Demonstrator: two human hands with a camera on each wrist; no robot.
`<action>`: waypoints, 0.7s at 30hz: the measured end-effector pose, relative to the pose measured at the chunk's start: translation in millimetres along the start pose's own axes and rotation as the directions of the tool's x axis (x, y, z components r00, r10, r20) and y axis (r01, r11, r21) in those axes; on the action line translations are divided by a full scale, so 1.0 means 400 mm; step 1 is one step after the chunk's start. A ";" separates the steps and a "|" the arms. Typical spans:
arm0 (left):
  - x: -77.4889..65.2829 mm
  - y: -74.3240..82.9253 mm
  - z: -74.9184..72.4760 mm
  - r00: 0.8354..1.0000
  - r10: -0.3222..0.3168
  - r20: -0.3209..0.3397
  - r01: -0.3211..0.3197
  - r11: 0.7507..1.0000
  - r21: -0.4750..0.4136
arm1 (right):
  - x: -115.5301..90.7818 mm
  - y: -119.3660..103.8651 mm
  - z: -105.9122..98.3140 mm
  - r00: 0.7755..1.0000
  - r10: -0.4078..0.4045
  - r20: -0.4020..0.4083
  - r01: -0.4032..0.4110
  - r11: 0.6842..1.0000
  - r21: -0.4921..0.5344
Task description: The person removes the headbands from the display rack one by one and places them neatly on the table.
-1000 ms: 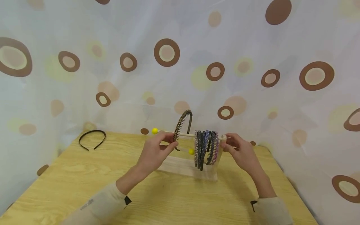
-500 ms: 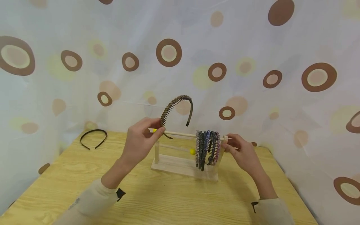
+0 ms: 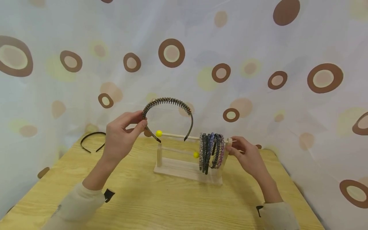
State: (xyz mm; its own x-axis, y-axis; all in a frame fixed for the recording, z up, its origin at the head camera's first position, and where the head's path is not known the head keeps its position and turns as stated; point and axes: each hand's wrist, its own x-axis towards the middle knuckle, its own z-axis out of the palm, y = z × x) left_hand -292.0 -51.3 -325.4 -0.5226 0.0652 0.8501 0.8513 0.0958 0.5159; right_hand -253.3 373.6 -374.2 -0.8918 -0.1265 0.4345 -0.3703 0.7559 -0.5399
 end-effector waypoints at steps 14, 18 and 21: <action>-0.075 -0.062 -0.193 0.948 -0.304 0.094 0.278 0.934 0.226 | 0.004 -0.005 0.002 1.000 0.007 0.005 -0.007 1.000 -0.012; -0.088 -0.095 -0.250 0.925 -0.363 0.113 0.316 0.899 0.302 | 0.003 -0.001 0.001 1.000 0.003 -0.001 -0.003 1.000 -0.023; -0.101 -0.122 -0.290 0.914 -0.392 0.103 0.331 0.868 0.369 | 0.007 0.002 0.004 1.000 -0.004 0.005 0.004 1.000 -0.013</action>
State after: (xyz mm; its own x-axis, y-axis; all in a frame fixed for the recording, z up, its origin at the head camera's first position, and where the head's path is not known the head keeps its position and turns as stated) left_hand -306.7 -173.9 -372.6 -0.8166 0.1240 0.5637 0.5484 0.4710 0.6909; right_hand -256.6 372.8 -374.6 -0.8913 -0.1329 0.4335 -0.3708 0.7637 -0.5284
